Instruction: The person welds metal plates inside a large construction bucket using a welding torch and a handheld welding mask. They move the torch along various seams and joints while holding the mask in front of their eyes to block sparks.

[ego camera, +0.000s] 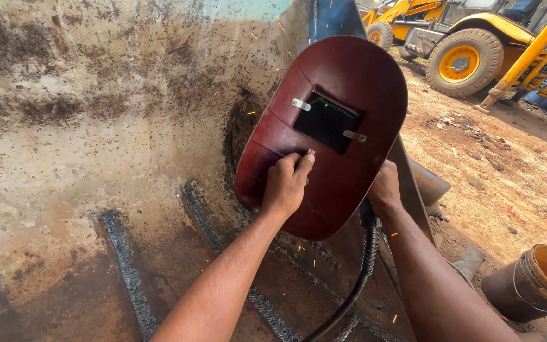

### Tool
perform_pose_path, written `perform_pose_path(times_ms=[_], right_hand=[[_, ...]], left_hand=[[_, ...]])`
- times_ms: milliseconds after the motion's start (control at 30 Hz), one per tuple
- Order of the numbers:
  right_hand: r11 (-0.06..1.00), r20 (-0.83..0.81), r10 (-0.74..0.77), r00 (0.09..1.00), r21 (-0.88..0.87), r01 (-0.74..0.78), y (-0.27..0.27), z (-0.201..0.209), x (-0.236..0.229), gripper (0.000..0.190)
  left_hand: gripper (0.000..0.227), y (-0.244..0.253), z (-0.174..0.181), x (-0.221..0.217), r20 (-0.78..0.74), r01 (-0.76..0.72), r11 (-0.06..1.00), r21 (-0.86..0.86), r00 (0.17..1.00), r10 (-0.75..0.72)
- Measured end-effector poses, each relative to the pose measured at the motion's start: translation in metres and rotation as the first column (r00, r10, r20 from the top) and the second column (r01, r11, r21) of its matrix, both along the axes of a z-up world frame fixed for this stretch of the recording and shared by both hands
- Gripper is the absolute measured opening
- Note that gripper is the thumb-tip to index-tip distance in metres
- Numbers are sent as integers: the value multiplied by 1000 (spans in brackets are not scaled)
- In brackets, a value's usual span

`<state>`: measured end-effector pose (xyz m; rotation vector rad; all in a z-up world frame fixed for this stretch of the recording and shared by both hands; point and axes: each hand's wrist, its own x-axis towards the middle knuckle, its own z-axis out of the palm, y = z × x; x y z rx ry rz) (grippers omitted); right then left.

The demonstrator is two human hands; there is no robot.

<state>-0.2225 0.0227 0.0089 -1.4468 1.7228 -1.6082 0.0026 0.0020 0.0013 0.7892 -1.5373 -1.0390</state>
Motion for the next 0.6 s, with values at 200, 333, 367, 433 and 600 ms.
perform_pose_path(times_ms=[200, 333, 367, 433, 600], right_hand=[[999, -58, -36, 998, 15, 37, -1, -2, -2, 21], [999, -52, -36, 998, 25, 37, 3, 0, -1, 21], [999, -51, -32, 998, 25, 33, 4, 0, -1, 21], [998, -90, -44, 995, 37, 48, 5, 2, -2, 23], [998, -44, -46, 998, 44, 48, 6, 3, -1, 26]], left_hand=[[47, -3, -2, -1, -2, -14, 1000, -4, 1000, 14], [47, -1, -1, -1, -33, -21, 999, -46, 999, 20], [47, 0, -1, 0, -24, -17, 999, -39, 1000, 16], [46, 1, 0, 1, -9, -11, 999, -31, 1000, 10], [48, 3, -1, 2, 7, -7, 998, -55, 1000, 8]])
